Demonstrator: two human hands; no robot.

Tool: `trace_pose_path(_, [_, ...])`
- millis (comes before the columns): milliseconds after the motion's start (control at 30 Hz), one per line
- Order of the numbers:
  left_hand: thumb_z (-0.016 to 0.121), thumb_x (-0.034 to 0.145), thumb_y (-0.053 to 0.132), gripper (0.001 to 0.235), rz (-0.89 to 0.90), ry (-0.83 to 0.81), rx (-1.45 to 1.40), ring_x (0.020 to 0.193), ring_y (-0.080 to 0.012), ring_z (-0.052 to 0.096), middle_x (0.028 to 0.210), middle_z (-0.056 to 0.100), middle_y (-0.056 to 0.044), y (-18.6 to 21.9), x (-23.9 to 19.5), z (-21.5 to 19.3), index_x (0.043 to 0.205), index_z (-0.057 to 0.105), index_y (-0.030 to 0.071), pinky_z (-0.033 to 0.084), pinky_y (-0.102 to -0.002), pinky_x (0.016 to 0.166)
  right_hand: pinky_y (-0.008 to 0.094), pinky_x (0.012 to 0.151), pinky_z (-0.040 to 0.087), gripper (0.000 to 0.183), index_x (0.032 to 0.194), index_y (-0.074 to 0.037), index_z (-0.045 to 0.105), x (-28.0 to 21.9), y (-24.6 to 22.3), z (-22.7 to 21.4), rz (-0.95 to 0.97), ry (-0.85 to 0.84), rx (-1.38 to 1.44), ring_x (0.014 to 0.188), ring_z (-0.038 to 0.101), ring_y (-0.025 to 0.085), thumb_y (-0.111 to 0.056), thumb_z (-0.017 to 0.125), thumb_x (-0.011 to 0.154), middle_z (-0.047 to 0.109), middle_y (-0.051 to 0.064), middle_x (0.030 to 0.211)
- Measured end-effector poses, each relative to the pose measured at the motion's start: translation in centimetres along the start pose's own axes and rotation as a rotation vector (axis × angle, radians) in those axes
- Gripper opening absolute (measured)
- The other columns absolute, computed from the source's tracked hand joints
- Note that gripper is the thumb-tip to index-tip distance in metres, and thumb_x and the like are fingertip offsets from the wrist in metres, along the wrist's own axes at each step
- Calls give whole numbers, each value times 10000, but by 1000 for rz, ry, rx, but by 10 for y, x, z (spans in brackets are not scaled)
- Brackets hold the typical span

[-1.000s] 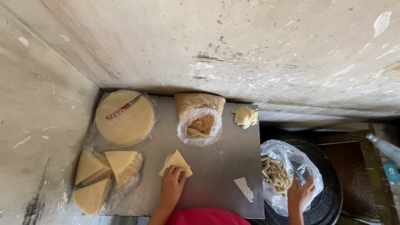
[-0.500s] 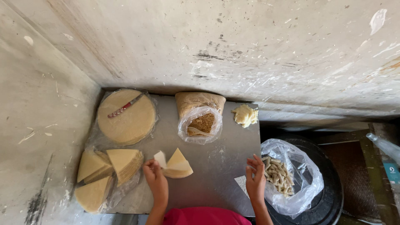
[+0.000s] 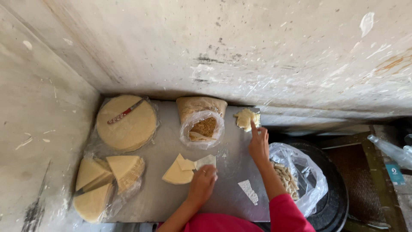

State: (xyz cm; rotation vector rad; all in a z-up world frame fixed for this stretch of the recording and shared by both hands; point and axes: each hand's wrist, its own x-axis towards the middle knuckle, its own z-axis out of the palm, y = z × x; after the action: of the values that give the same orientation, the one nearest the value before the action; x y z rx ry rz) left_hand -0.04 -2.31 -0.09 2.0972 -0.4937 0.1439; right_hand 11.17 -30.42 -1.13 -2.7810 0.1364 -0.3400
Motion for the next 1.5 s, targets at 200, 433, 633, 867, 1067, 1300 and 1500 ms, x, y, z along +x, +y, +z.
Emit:
trace_pose_path(200, [736,835,157,399,-192,33,379,1095,-335,558,1168,622,-135,-17,26,-17,1195,615,36,451,-460,911,468,910,486,857,1540,-255,470,17,-11,1,0,-114,-227,1150,509,375,79,602,761,481,157,1317])
trace_pose_path(433, [736,873,225,309,-235,-120,519,1144,-320,544,1177,622,-145,-40,40,-6,1084,620,33,434,-444,964,442,1003,456,522,1197,-241,681,5,-3,8,-49,4,-185,1172,499,334,59,598,778,531,102,1300])
trace_pose_path(633, [662,954,133,159,-248,-123,3,934,-349,676,934,710,-152,-30,47,-2,1035,576,27,504,-476,851,394,1010,520,481,1254,-96,576,-29,-24,3,213,-392,823,1150,645,256,91,517,815,678,114,1178])
trace_pose_path(867, [675,921,74,214,-274,-61,-411,932,-370,739,993,728,-175,3,66,-2,1098,558,46,565,-436,776,347,902,562,626,1540,-176,311,-76,-71,-24,466,-544,1390,1000,689,181,-166,574,972,722,108,1092])
trace_pose_path(1067, [737,862,126,342,-297,-146,-19,914,-401,694,984,699,-169,-1,53,6,1119,527,47,531,-499,748,293,639,594,624,1467,-138,457,-93,-65,-11,268,-292,644,728,705,163,-168,726,905,715,44,854])
trace_pose_path(1300, [797,841,235,352,-280,-164,314,874,-367,672,938,679,-141,-7,24,22,1050,570,67,508,-480,767,425,649,538,790,1503,-166,437,-119,-73,-18,326,-332,333,706,635,302,-333,823,834,642,129,784])
trace_pose_path(1500, [769,827,205,196,-240,-72,330,977,-283,609,982,665,-80,-3,18,30,909,614,119,475,-434,852,515,989,446,566,1449,-242,534,-117,-79,-30,-29,-192,-7,1210,504,353,-76,584,910,529,141,1338])
